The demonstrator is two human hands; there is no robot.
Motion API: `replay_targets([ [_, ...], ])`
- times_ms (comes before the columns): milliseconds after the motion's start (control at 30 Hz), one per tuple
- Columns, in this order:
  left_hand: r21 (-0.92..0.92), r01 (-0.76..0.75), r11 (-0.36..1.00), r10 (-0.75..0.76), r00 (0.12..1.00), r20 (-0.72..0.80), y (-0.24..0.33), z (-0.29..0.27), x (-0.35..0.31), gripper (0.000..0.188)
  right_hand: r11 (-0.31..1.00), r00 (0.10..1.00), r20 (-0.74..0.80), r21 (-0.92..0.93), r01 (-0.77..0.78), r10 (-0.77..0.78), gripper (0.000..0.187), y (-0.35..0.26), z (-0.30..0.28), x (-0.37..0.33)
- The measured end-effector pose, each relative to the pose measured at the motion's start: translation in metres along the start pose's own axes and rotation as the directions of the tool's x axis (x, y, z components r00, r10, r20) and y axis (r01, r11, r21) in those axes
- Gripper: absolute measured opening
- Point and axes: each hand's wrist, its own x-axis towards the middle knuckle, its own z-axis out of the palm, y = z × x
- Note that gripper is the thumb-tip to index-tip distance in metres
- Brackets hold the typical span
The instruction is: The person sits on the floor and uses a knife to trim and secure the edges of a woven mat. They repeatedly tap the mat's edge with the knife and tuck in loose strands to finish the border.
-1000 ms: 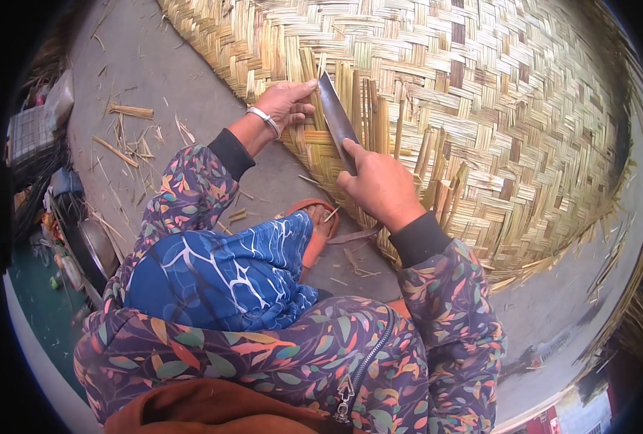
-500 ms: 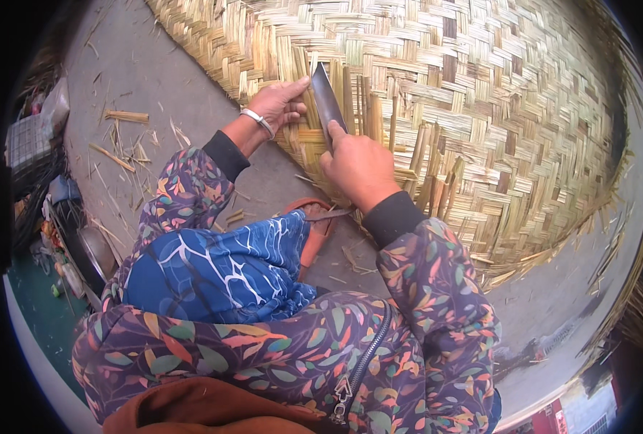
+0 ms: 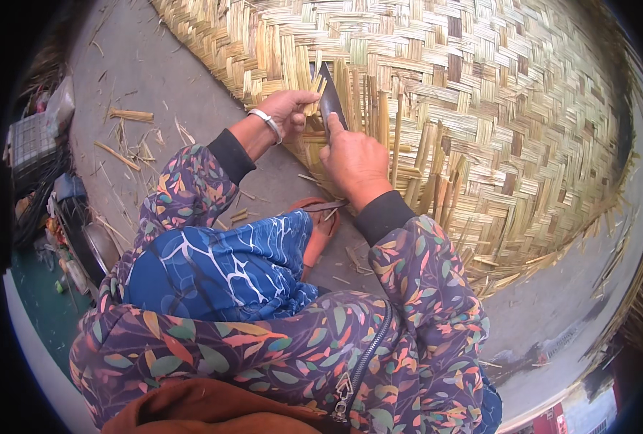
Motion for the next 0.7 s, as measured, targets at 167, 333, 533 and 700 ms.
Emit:
replay_targets([
  [167, 0.189, -0.199, 0.962, 0.225, 0.966, -0.127, 0.005, 0.007, 0.012, 0.028, 0.998, 1.000, 0.015, -0.057, 0.028, -0.027, 0.055, 0.000, 0.000, 0.001],
  [333, 0.590, -0.238, 0.772, 0.262, 0.964, 0.046, 0.028, 0.004, -0.005, 0.037, 0.995, 0.999, 0.012, -0.090, 0.050, -0.049, 0.053, 0.000, -0.002, 0.001],
  [533, 0.967, -0.232, 0.109, 0.495, 0.856, 0.150, 0.024, -0.003, -0.003, 0.051, 0.990, 0.998, -0.034, -0.129, 0.055, -0.060, 0.044, 0.001, 0.000, 0.000],
  [700, 0.984, -0.179, 0.001, 0.699, 0.704, 0.127, 0.002, -0.015, 0.007, 0.052, 0.974, 0.985, 0.100, -0.169, 0.153, -0.138, 0.036, 0.006, -0.032, -0.048],
])
